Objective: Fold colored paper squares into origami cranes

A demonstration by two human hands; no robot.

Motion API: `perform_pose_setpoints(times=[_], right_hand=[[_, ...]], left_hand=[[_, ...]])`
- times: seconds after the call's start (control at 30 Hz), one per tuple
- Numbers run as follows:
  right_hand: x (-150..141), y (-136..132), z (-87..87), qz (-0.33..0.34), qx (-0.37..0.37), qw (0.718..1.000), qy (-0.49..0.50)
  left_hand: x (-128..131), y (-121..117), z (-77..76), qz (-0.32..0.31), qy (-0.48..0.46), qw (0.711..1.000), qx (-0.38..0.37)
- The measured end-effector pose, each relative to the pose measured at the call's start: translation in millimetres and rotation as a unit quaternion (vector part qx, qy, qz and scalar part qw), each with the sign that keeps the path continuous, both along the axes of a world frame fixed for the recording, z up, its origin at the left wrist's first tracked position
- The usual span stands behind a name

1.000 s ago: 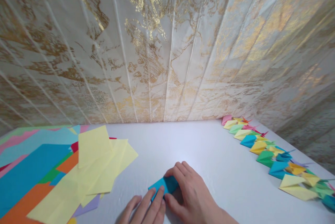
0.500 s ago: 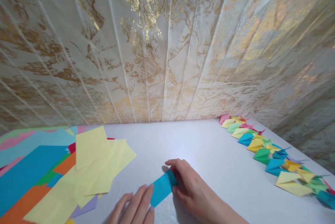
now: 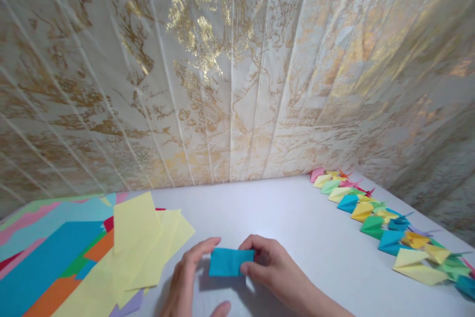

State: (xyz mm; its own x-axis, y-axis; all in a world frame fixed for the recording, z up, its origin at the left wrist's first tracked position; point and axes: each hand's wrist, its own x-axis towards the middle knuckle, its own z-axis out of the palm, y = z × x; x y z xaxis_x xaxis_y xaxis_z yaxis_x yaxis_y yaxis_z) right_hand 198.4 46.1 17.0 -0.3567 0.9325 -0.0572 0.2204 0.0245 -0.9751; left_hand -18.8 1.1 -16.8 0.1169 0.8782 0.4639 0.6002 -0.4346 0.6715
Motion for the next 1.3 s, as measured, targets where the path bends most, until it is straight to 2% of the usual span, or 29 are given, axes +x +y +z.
perform_pose_setpoints(times=[0.07, 0.17, 0.23, 0.33, 0.47, 0.67, 0.73, 0.87, 1.0, 1.13, 1.3], right_hand=[[-3.8, 6.7, 3.9, 0.002, -0.062, 0.991, 0.119], [-8.6, 14.0, 9.1, -0.008, -0.100, 0.970, 0.220], [-12.8, 15.1, 7.8, -0.030, -0.093, 0.962, 0.254], [-19.7, 12.3, -2.1, -0.042, -0.072, 0.952, 0.293], [-22.5, 4.9, -15.3, 0.013, -0.062, 0.952, 0.300], [-14.0, -3.4, -12.2, 0.073, 0.044, 0.981, 0.176], [-12.4, -4.7, -10.4, 0.065, 0.068, 0.987, 0.127], [-11.1, -5.0, -11.5, -0.005, 0.128, 0.991, 0.050], [-10.7, -1.9, -14.2, -0.031, 0.150, 0.986, 0.066], [-11.4, 0.5, -12.4, -0.017, 0.206, 0.975, 0.085], [-11.8, -1.8, -8.1, -0.037, 0.242, 0.968, 0.049]], left_hand=[[3.9, 14.1, 16.9, 0.006, -0.137, 0.988, -0.071], [11.8, 34.5, 38.8, -0.061, -0.262, 0.944, -0.189], [17.4, 42.5, 43.5, -0.065, -0.335, 0.911, -0.232], [21.7, 45.0, 36.0, -0.042, -0.411, 0.873, -0.258], [17.2, 43.4, 23.4, -0.031, -0.429, 0.857, -0.284], [11.5, 44.0, 23.1, -0.045, -0.432, 0.840, -0.326], [11.7, 43.3, 24.2, -0.052, -0.434, 0.838, -0.328], [14.3, 39.5, 28.7, -0.057, -0.452, 0.832, -0.316], [18.8, 36.8, 30.3, -0.074, -0.480, 0.819, -0.306], [18.7, 37.9, 23.5, -0.091, -0.478, 0.813, -0.320], [18.6, 39.1, 20.8, -0.099, -0.487, 0.798, -0.340]])
